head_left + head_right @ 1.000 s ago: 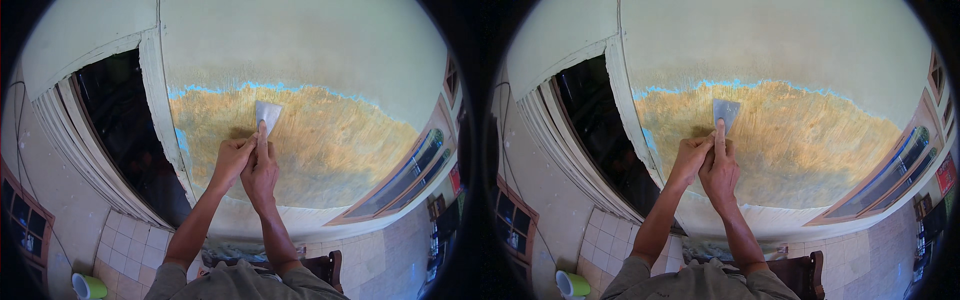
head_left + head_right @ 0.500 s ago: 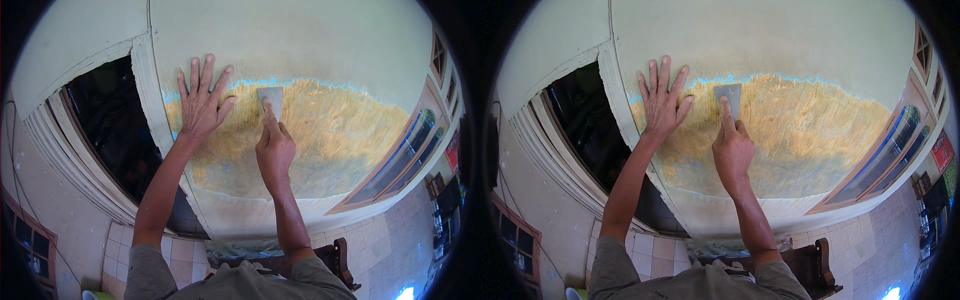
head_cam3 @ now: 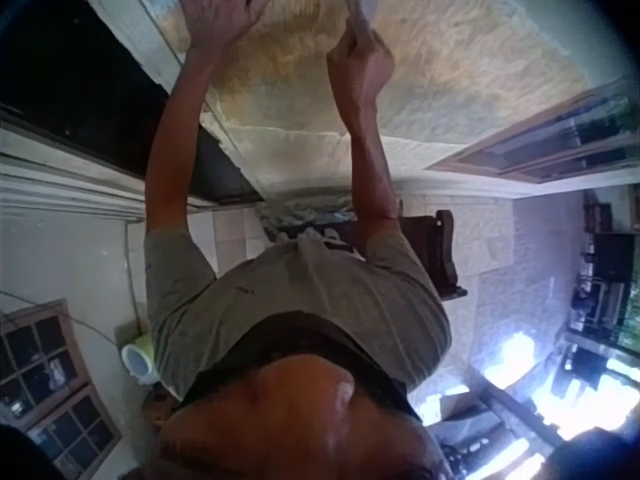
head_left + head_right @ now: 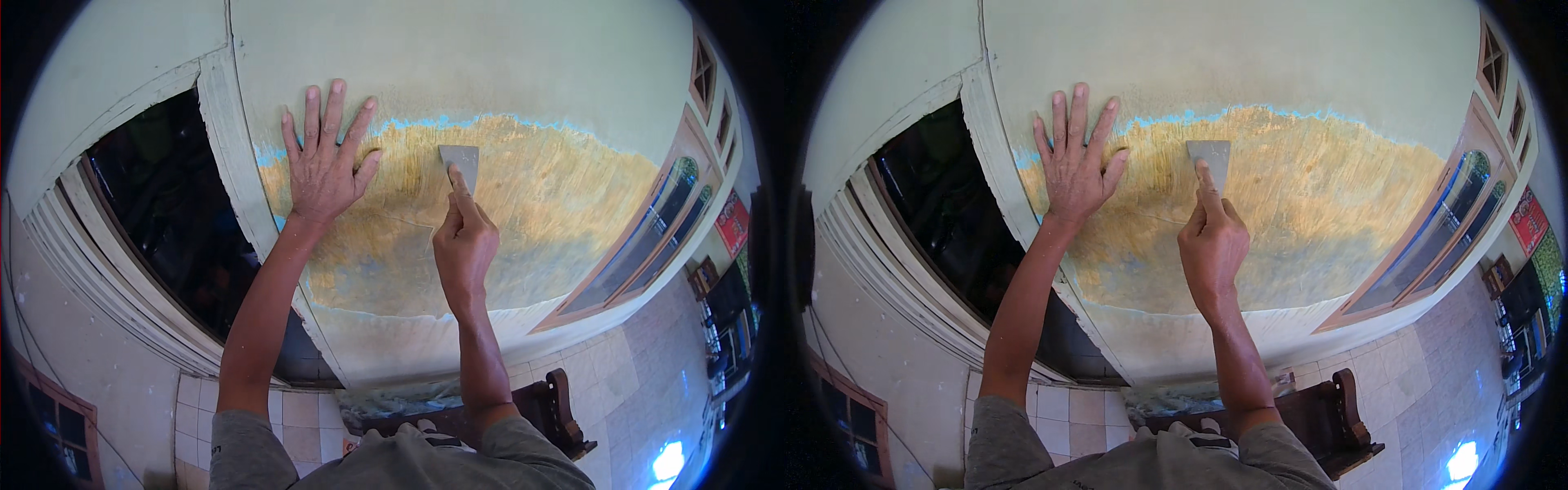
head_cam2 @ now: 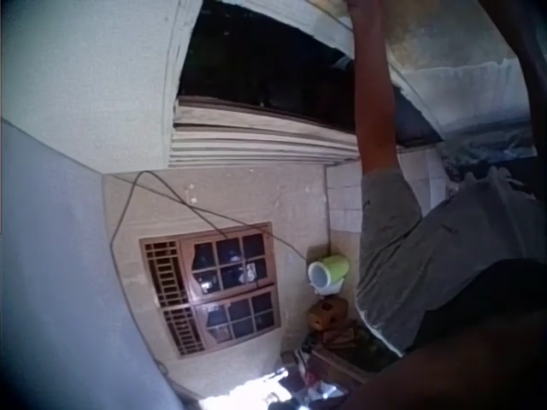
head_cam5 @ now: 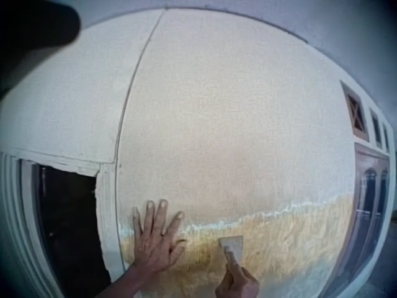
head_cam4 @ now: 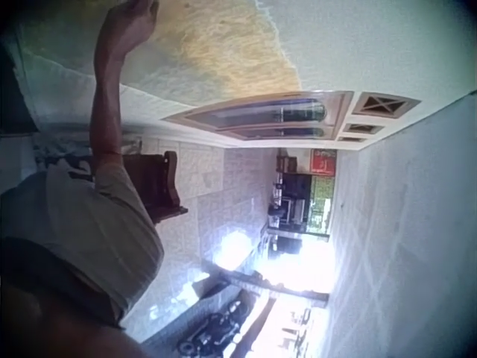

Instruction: Scraping old paint or plaster from an interior wall using a putty knife.

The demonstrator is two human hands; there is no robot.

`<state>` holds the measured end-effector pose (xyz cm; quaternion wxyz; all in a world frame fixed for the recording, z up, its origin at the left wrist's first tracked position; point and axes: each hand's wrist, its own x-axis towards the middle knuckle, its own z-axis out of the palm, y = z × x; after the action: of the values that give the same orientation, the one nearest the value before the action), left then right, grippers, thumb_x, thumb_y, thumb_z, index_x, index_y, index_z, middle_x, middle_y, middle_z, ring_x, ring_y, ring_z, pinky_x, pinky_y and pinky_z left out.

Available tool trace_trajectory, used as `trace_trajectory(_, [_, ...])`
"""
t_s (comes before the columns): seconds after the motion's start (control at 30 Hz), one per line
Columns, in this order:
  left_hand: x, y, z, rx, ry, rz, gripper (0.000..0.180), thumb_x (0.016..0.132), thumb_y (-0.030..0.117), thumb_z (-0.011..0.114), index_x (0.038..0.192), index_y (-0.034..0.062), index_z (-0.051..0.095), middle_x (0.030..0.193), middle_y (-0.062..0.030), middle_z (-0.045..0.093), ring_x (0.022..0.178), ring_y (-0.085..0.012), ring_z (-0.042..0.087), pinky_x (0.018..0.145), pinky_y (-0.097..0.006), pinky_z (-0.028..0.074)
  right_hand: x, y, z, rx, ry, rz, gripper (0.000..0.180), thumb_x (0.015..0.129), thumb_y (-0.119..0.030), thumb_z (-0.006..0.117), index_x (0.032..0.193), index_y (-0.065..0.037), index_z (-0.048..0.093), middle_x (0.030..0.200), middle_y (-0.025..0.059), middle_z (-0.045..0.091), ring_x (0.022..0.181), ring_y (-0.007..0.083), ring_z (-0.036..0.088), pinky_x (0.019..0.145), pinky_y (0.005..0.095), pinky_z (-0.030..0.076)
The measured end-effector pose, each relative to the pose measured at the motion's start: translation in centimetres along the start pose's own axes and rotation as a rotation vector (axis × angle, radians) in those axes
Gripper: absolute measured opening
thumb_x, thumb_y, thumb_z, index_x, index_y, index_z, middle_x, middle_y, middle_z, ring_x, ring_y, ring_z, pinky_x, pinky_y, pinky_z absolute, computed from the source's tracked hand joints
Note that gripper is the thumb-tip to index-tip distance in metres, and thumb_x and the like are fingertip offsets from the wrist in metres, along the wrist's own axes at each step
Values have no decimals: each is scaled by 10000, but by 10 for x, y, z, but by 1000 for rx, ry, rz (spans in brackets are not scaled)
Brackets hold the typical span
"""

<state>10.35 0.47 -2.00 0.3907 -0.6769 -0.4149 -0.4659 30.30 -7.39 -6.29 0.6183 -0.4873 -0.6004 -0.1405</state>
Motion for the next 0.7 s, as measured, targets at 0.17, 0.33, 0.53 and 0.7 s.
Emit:
trace_trajectory(0.17, [-3, -3, 2, 3, 12, 6, 700, 940, 515, 594, 1584, 321, 402, 1711, -87, 207, 1577, -339, 147, 1219, -642, 86, 23, -21, -1, -80, 18, 35, 510, 915, 36, 625, 1378, -173, 666, 668, 148, 597, 542, 289, 583, 538, 426, 446])
trace_trajectory(0.33, [-5, -8, 1, 7, 20, 0, 709, 929, 504, 617, 1581, 320, 409, 1709, -85, 214, 1577, -336, 150, 1218, -639, 88, 6, -15, 0, -84, -16, 42, 499, 917, 31, 633, 1372, -171, 669, 657, 148, 593, 542, 291, 588, 530, 427, 439])
trace_trajectory(0.53, [-3, -10, 3, 5, 25, 24, 678, 952, 481, 599, 1571, 257, 433, 1696, -125, 235, 1569, -378, 159, 1192, -670, 123, 21, -23, 2, -100, 36, 32, 476, 918, 30, 639, 1352, -162, 683, 647, 151, 590, 538, 288, 586, 531, 425, 435])
trace_trajectory(0.7, [-8, -11, 6, 10, 26, 5, 688, 947, 523, 588, 1580, 323, 411, 1709, -82, 217, 1576, -336, 154, 1217, -638, 95, 3, -15, 1, -75, -5, 76, 458, 931, 24, 622, 1346, -160, 688, 663, 165, 607, 540, 289, 594, 535, 420, 441])
